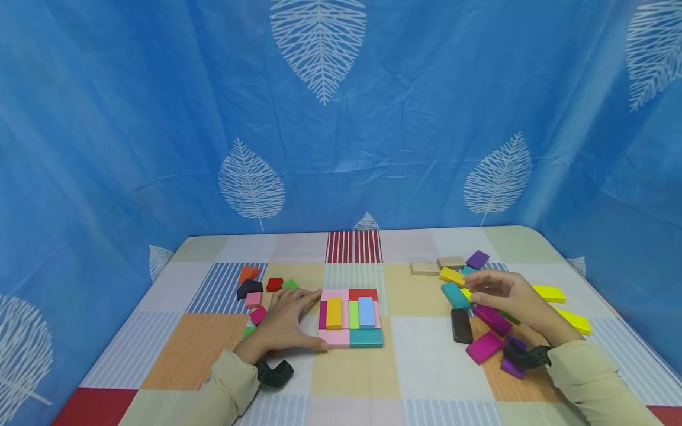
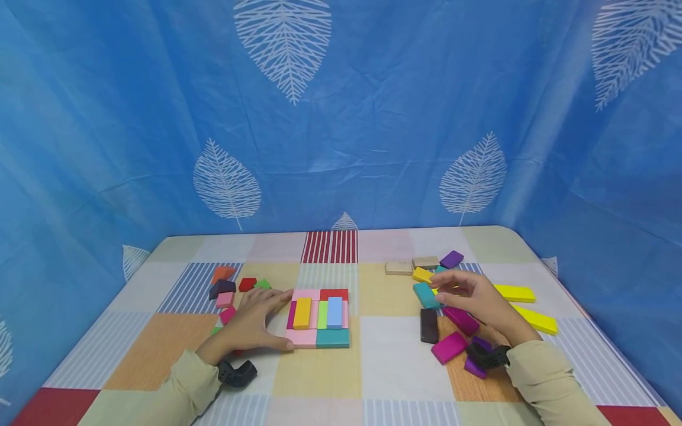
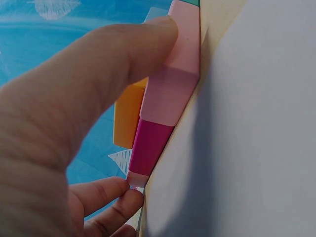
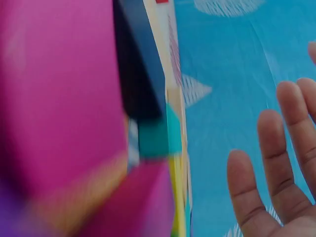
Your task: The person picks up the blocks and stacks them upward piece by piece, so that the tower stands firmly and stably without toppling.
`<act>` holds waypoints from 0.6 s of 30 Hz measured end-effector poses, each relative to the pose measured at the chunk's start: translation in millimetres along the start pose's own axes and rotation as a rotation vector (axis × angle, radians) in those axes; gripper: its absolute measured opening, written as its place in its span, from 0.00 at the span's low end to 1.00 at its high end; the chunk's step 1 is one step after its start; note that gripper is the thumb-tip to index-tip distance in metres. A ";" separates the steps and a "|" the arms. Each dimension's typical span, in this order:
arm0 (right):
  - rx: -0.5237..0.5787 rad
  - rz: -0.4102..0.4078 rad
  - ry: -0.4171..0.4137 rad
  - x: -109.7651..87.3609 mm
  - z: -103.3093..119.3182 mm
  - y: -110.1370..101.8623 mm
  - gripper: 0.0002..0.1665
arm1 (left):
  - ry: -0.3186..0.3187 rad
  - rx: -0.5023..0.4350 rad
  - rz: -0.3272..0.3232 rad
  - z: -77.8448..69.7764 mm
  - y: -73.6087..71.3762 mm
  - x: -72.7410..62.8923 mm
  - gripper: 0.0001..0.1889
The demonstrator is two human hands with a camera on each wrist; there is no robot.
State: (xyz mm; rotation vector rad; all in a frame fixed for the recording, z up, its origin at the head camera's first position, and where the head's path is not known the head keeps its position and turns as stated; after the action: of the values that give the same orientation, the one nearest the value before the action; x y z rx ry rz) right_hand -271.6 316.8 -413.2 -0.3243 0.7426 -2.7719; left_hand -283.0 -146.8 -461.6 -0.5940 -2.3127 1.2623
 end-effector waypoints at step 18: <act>-0.202 -0.260 0.332 -55.3 -69.5 -97.8 0.18 | -0.013 0.005 0.006 -1.7 -0.8 -0.4 0.60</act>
State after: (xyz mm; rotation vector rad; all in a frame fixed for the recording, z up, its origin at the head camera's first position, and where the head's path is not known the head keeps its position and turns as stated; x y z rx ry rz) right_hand -256.7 447.0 -429.8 0.0092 1.1381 -3.0407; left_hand -281.9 -146.3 -460.1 -0.5934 -2.3195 1.2774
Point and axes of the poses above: each hand's wrist, its own x-axis towards the middle knuckle, its own y-axis out of the palm, z = x × y, the point moved 3 cm from there along x, towards the middle knuckle, and after that the axes turned 8 degrees about y, right-handed, at the moved point
